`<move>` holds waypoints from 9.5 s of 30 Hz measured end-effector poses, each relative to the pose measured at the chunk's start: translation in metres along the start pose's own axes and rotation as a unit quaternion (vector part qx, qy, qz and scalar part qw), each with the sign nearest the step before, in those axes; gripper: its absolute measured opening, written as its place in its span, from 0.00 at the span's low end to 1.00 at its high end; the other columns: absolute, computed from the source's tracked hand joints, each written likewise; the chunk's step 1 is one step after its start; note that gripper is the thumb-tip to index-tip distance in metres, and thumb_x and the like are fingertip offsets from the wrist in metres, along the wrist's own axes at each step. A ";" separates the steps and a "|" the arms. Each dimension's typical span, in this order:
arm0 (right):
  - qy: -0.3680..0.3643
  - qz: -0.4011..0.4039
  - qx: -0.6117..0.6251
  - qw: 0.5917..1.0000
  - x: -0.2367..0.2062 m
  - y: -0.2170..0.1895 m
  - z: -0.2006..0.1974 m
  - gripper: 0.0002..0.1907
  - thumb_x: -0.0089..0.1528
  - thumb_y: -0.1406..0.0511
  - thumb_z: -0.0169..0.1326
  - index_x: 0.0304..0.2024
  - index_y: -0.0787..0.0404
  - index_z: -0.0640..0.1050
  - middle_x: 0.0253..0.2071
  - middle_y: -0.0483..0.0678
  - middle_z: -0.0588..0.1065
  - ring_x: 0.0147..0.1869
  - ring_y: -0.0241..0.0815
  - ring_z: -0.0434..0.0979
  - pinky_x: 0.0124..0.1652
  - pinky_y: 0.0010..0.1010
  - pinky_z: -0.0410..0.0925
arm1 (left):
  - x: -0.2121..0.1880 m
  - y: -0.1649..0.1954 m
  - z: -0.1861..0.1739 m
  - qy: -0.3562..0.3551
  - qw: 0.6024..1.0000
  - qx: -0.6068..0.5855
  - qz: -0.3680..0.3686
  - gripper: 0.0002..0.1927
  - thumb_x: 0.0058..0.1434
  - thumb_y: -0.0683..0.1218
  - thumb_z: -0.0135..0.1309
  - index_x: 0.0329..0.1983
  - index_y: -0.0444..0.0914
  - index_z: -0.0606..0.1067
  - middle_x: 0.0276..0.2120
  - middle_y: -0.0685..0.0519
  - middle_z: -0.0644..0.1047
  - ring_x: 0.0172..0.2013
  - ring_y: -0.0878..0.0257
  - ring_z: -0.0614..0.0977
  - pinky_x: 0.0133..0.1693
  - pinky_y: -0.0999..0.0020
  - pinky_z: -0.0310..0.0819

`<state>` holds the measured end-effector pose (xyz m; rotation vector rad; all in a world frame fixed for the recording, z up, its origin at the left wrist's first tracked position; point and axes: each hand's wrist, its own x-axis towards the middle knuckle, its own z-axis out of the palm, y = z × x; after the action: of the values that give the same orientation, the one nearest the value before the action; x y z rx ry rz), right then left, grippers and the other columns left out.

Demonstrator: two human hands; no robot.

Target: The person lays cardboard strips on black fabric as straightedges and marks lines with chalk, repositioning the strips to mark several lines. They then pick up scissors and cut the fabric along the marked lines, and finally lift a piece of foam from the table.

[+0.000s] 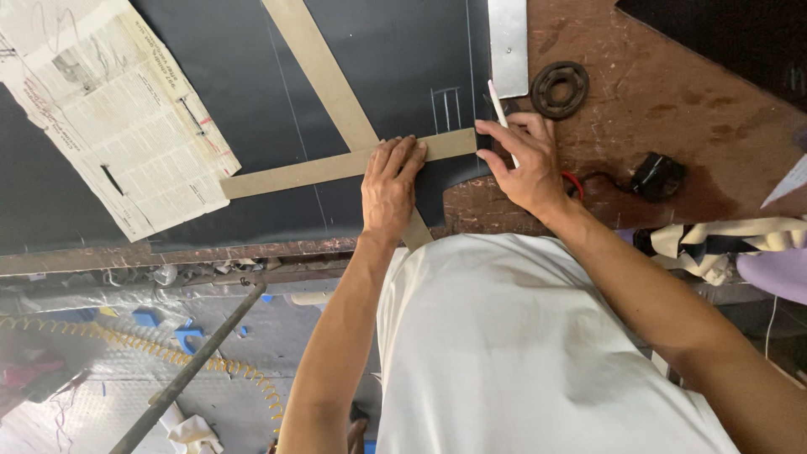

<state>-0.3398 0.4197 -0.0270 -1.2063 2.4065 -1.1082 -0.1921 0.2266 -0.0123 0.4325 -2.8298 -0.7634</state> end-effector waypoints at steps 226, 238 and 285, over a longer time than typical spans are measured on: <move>-0.080 0.118 0.152 0.978 0.016 -0.028 -0.061 0.14 0.73 0.69 0.47 0.60 0.59 0.77 0.52 0.54 0.80 0.54 0.46 0.83 0.52 0.33 0.77 | 0.006 -0.005 -0.026 -0.188 0.958 0.041 0.213 0.28 0.52 0.38 0.58 0.59 0.36 0.74 0.54 0.43 0.73 0.55 0.48 0.74 0.60 0.55 0.69; -0.163 0.109 0.120 0.973 -0.047 -0.071 -0.049 0.22 0.63 0.65 0.57 0.59 0.64 0.73 0.53 0.54 0.79 0.57 0.52 0.79 0.54 0.41 0.69 | -0.033 0.053 -0.019 -0.153 0.961 -0.155 0.168 0.11 0.59 0.41 0.60 0.44 0.34 0.75 0.47 0.44 0.76 0.52 0.47 0.77 0.57 0.56 0.72; 0.207 0.217 0.008 0.954 -0.052 0.009 -0.044 0.35 0.67 0.77 0.57 0.75 0.66 0.62 0.66 0.54 0.73 0.68 0.49 0.73 0.67 0.39 0.63 | -0.051 -0.001 -0.011 0.046 0.981 -0.042 -0.185 0.47 0.55 0.48 0.65 0.75 0.36 0.57 0.73 0.35 0.54 0.71 0.37 0.57 0.69 0.42 0.50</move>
<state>-0.3342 0.4858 -0.0095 -0.4202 2.7633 -1.3212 -0.1409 0.2377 -0.0084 0.9720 -2.6497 -0.8964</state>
